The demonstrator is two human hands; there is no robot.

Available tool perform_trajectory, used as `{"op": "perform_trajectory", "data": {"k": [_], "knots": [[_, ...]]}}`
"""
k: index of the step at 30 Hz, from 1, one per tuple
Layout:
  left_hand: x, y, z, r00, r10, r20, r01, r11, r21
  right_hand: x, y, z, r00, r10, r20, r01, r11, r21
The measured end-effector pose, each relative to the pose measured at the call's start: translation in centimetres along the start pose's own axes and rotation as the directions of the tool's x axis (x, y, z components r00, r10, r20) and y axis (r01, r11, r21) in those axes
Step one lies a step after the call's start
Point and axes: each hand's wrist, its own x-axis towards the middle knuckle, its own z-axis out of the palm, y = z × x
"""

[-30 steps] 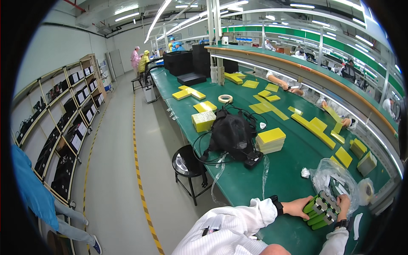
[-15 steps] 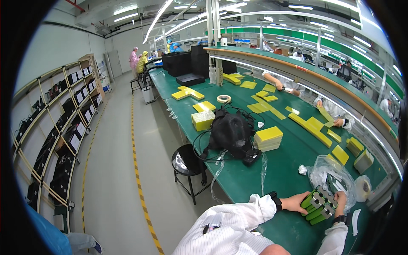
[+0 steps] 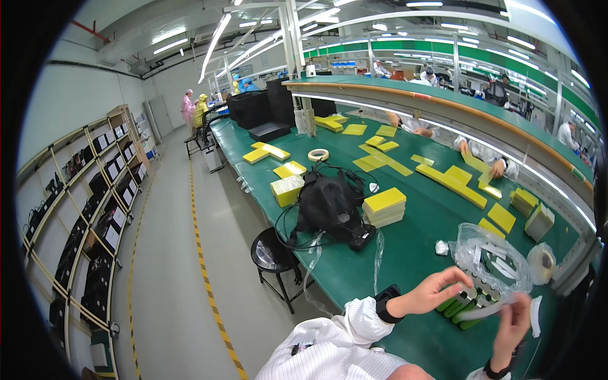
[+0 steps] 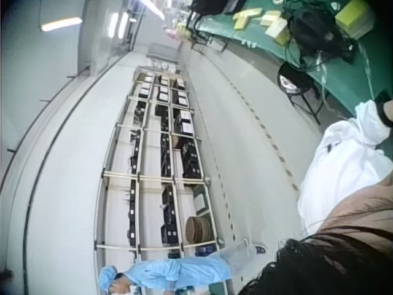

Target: Manually assembling and inspecting lithium-ion battery packs by applying adhesive strips and organizing them into trays.

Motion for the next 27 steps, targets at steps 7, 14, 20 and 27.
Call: {"op": "perform_trajectory", "data": {"k": [7,14,20,27], "knots": [[-1.5,1.2,3.2,0.894,-0.348,0.281,0.435,0.824,-0.363,-0.9,-2.5,5.2,0.96,0.006,0.28,-0.028,0.997,0.075],[-2.5,-0.7,4.2,0.916,-0.401,0.03,0.393,0.878,-0.274,-2.7,-3.2,5.2,0.993,0.009,0.115,-0.005,0.999,-0.038],[-2.7,-0.4,4.6,0.85,-0.526,-0.02,0.505,0.826,-0.251,-4.1,-2.8,4.0,0.987,0.063,0.146,-0.051,0.995,-0.09],[-2.5,-1.2,5.7,0.802,-0.598,0.004,0.595,0.798,-0.096,-5.5,-2.2,1.9,0.983,0.142,0.115,-0.139,0.99,-0.04]]}}
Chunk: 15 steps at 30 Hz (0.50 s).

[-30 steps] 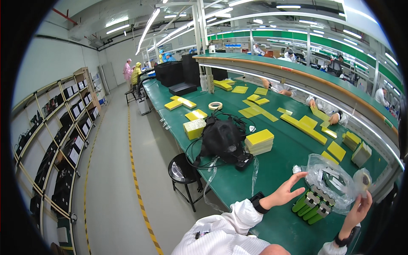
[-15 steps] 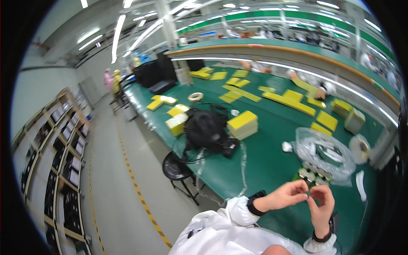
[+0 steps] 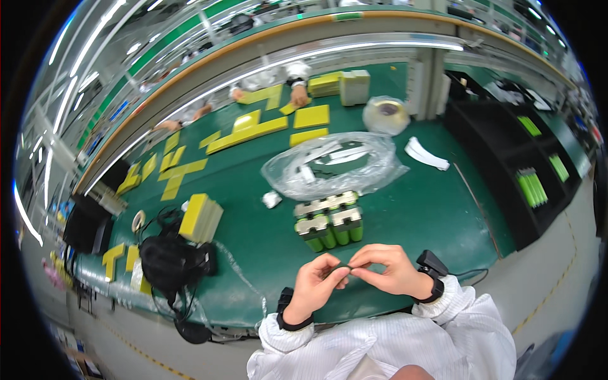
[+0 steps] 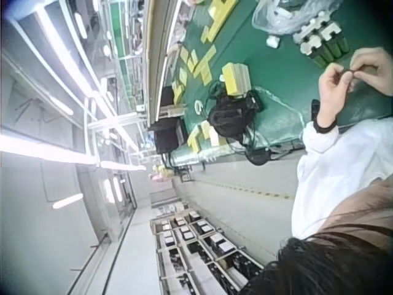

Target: Manually assembling and inspecting lithium-ion battery packs by applying adhesive strips and organizing them into trays.

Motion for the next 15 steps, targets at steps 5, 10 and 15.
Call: {"op": "perform_trajectory", "data": {"k": [5,10,15], "knots": [[0.3,0.1,0.4,0.998,-0.055,-0.01,0.056,0.965,0.258,0.5,1.3,-4.0,0.99,0.018,0.14,-0.008,0.997,-0.074],[2.0,-1.1,0.9,0.997,-0.08,-0.011,0.077,0.888,0.453,3.6,4.3,-11.2,0.965,0.135,-0.225,-0.172,0.973,-0.153],[4.3,-3.7,1.4,0.991,-0.019,0.13,-0.081,0.692,0.717,3.6,7.0,-13.0,0.965,0.164,-0.202,-0.218,0.936,-0.278]]}}
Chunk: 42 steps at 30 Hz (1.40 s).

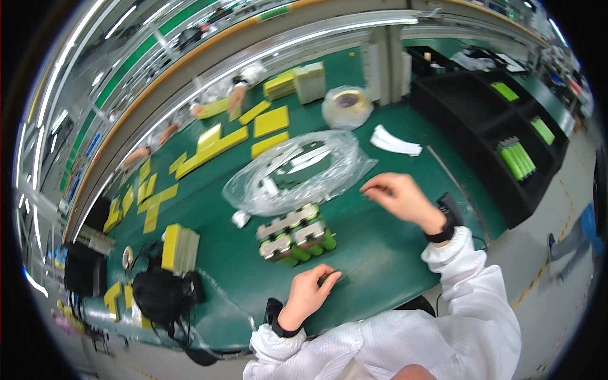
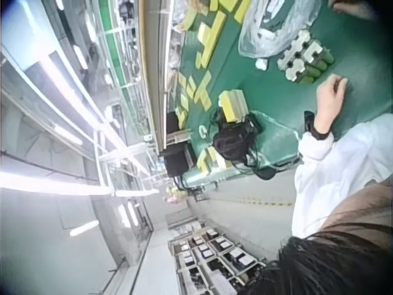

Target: Manually assembling and inspecting lithium-ion battery packs by applying adhesive strips and organizing them into trays.

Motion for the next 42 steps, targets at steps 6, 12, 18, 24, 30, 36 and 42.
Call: {"op": "perform_trajectory", "data": {"k": [6,12,18,24,30,36,42], "knots": [[0.9,-0.7,1.9,0.994,0.102,0.049,-0.112,0.947,0.302,0.1,4.1,4.2,0.997,-0.065,0.038,0.067,0.997,-0.042],[1.8,-0.8,4.2,0.982,0.17,0.083,-0.188,0.93,0.315,-1.8,6.1,3.8,0.997,0.041,0.072,-0.038,0.998,-0.04],[3.3,-0.6,5.3,0.953,0.283,0.106,-0.302,0.872,0.384,-1.8,7.1,4.3,0.997,0.026,0.077,-0.014,0.988,-0.153],[2.4,-0.9,5.8,0.958,0.272,0.094,-0.285,0.854,0.436,-2.3,7.7,7.1,0.993,-0.061,0.096,0.08,0.974,-0.213],[2.4,-1.3,7.3,0.951,0.308,0.019,-0.278,0.828,0.486,-3.5,6.8,8.6,0.988,-0.123,0.097,0.141,0.968,-0.207],[2.6,-1.8,7.9,0.959,0.282,0.021,-0.249,0.805,0.538,-4.1,8.3,8.9,0.975,-0.208,0.075,0.219,0.958,-0.185],[3.3,-1.4,8.2,0.96,0.279,0.027,-0.242,0.778,0.579,-3.5,10.0,8.9,0.989,-0.128,0.074,0.14,0.972,-0.188]]}}
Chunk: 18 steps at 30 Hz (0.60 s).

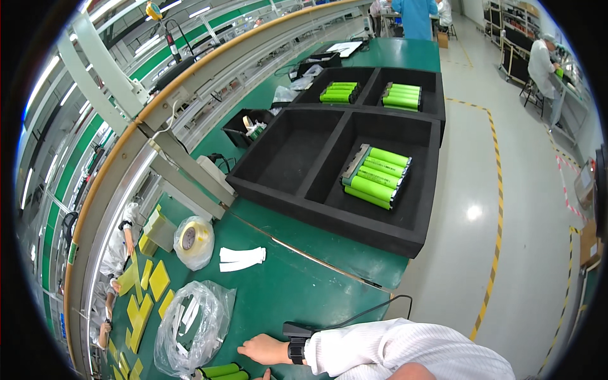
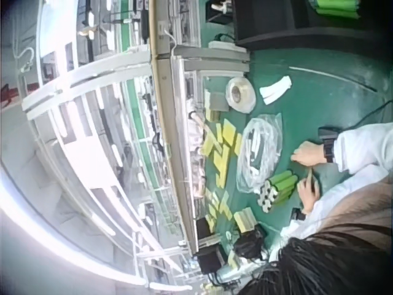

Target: Manually assembling and inspecting lithium-ion battery packs by applying adhesive strips and organizing them into trays.

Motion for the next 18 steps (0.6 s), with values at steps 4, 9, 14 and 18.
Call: {"op": "perform_trajectory", "data": {"k": [4,9,14,18], "knots": [[-0.2,0.0,-0.1,1.0,0.011,0.004,-0.011,1.0,0.012,0.2,-0.3,-0.3,1.0,0.017,0.021,-0.016,0.999,-0.045],[-0.2,0.5,-0.7,1.0,0.016,0.016,-0.016,1.0,-0.002,0.3,-0.7,-0.8,0.997,0.046,0.067,-0.042,0.997,-0.067],[-0.5,0.5,-0.4,0.999,0.015,-0.03,-0.014,1.0,0.024,0.3,-1.0,-1.2,0.995,0.062,0.081,-0.058,0.997,-0.057],[0.6,1.2,0.0,1.0,-0.017,-0.025,0.016,0.999,-0.045,0.7,-0.3,-1.6,0.996,0.085,0.04,-0.084,0.996,-0.031]]}}
